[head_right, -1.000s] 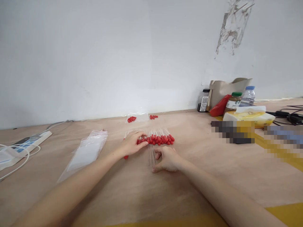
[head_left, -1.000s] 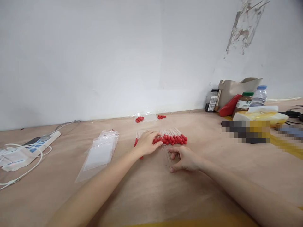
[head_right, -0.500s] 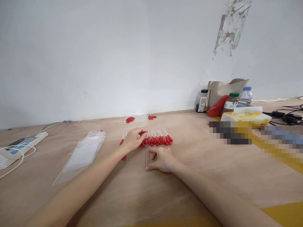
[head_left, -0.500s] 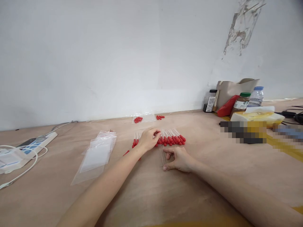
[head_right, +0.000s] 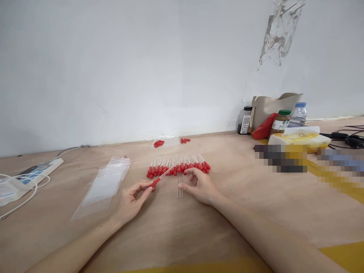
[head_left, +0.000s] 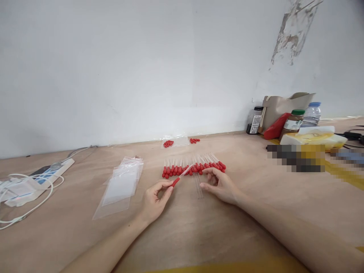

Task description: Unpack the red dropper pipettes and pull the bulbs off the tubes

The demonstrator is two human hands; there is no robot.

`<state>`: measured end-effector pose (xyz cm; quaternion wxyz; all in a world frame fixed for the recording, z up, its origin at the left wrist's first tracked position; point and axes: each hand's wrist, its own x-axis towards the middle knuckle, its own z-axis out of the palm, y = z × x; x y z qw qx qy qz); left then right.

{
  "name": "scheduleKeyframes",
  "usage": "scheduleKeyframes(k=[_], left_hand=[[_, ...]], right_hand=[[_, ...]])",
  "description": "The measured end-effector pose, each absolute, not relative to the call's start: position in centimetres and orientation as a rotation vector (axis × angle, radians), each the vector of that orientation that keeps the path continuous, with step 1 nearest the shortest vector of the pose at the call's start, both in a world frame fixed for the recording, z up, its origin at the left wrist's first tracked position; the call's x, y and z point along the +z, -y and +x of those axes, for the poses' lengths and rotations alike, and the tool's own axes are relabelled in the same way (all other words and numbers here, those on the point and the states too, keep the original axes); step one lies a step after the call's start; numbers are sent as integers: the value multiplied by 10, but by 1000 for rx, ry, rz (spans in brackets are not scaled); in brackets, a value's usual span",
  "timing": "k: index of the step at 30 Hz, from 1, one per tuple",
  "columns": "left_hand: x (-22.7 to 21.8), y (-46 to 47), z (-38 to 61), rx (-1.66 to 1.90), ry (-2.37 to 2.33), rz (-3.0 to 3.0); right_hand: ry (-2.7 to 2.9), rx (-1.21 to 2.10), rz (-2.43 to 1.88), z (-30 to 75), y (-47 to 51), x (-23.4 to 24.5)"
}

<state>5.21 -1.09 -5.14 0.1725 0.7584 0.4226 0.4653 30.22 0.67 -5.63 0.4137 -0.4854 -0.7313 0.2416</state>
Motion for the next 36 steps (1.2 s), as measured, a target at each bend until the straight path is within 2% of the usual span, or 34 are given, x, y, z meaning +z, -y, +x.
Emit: scheduleKeyframes(k=[6,12,26,36], left_hand=[[-56,12,55,1253,-1101,2336],[-52,15,57,1228,-1046,2423],[-44,23,62,903,-1111,2730],[-33,15,35,1209,-1485,2354]], right_hand=[[1980,128,-971,304,-3,-50],[2213,-117,-836,296,3,-51],[2319,-201,-770,290,15,-50],[2087,-103,-1011,316,8,-54]])
